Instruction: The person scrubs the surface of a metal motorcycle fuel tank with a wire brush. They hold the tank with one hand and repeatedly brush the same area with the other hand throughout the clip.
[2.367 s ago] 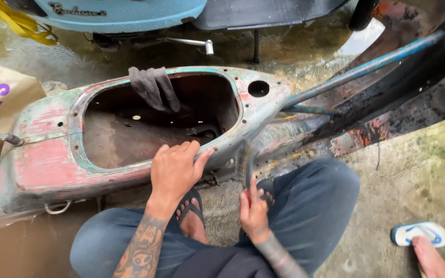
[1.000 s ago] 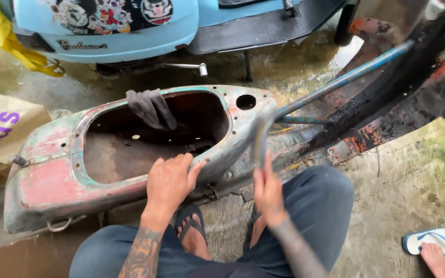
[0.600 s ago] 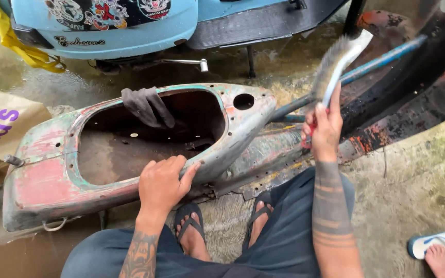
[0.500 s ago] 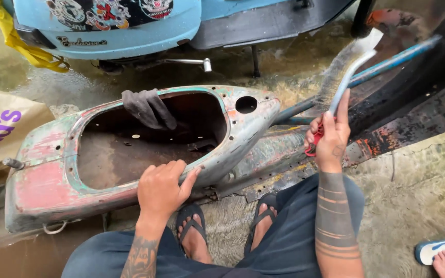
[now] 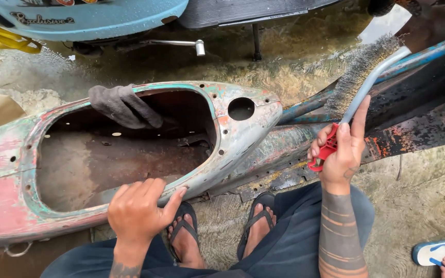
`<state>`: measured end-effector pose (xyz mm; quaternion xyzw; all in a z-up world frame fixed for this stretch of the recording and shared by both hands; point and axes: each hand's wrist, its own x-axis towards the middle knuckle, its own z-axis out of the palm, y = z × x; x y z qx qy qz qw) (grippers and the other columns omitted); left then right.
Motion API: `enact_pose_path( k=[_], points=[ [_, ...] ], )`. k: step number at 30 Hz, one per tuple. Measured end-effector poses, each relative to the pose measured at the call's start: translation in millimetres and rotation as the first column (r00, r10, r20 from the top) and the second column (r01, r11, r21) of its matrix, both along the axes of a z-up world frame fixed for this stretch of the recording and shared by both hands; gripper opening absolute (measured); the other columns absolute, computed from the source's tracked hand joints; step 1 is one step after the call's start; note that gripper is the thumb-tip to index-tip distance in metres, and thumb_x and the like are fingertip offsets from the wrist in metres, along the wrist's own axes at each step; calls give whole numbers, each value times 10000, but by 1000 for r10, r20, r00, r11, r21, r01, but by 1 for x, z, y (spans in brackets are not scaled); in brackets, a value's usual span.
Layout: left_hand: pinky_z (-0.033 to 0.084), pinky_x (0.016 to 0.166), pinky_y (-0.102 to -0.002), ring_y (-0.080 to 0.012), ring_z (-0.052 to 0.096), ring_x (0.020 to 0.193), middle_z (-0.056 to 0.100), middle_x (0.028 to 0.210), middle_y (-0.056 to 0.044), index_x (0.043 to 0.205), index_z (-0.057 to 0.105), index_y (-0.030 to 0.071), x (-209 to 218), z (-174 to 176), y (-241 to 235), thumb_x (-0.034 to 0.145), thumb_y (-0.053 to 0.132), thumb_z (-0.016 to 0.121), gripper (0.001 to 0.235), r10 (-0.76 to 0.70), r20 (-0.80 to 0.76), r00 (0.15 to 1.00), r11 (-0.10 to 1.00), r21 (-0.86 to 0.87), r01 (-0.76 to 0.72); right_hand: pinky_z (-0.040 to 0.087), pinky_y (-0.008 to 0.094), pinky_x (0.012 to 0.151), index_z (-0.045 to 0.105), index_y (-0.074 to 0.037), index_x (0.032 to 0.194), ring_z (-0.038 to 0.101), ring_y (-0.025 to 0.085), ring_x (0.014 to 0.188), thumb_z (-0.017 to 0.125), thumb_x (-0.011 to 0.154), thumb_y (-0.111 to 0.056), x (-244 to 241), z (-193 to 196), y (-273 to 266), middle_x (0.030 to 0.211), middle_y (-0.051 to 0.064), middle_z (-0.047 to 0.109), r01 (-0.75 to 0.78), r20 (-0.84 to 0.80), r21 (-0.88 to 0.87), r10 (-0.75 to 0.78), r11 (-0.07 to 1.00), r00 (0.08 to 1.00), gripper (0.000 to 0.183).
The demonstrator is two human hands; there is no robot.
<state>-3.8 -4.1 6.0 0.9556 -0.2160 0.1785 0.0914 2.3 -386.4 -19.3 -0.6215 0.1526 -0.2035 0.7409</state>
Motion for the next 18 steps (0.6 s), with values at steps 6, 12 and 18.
enact_pose_path(
  k=[6, 12, 18],
  points=[
    [353, 537, -360, -224, 422, 498, 426, 557, 1, 641, 483, 171, 0, 0, 0, 1000, 587, 549, 553, 2, -15, 1000, 1000, 17, -2, 444, 308, 430, 141, -356, 1688, 426, 163, 482, 456, 1112, -339, 1, 4, 2, 746, 88, 429, 46, -27, 24, -46, 999, 999, 657],
    [365, 542, -358, -225, 431, 501, 428, 552, 0, 640, 490, 177, 0, 0, 0, 994, 601, 563, 557, 6, -9, 1000, 1000, 29, -6, 433, 304, 433, 120, -366, 1690, 433, 168, 485, 423, 1129, -330, -2, 4, -1, 750, 90, 439, 40, -2, 55, -39, 998, 999, 638],
    [373, 544, -366, -234, 439, 512, 427, 563, -5, 658, 502, 170, 0, 1, -1, 996, 578, 576, 535, 0, -6, 1000, 1000, 25, 1, 427, 307, 427, 125, -349, 1694, 427, 174, 481, 440, 1113, -342, -3, 7, 1, 752, 92, 433, 49, -12, 43, -49, 998, 999, 661]
  ],
)
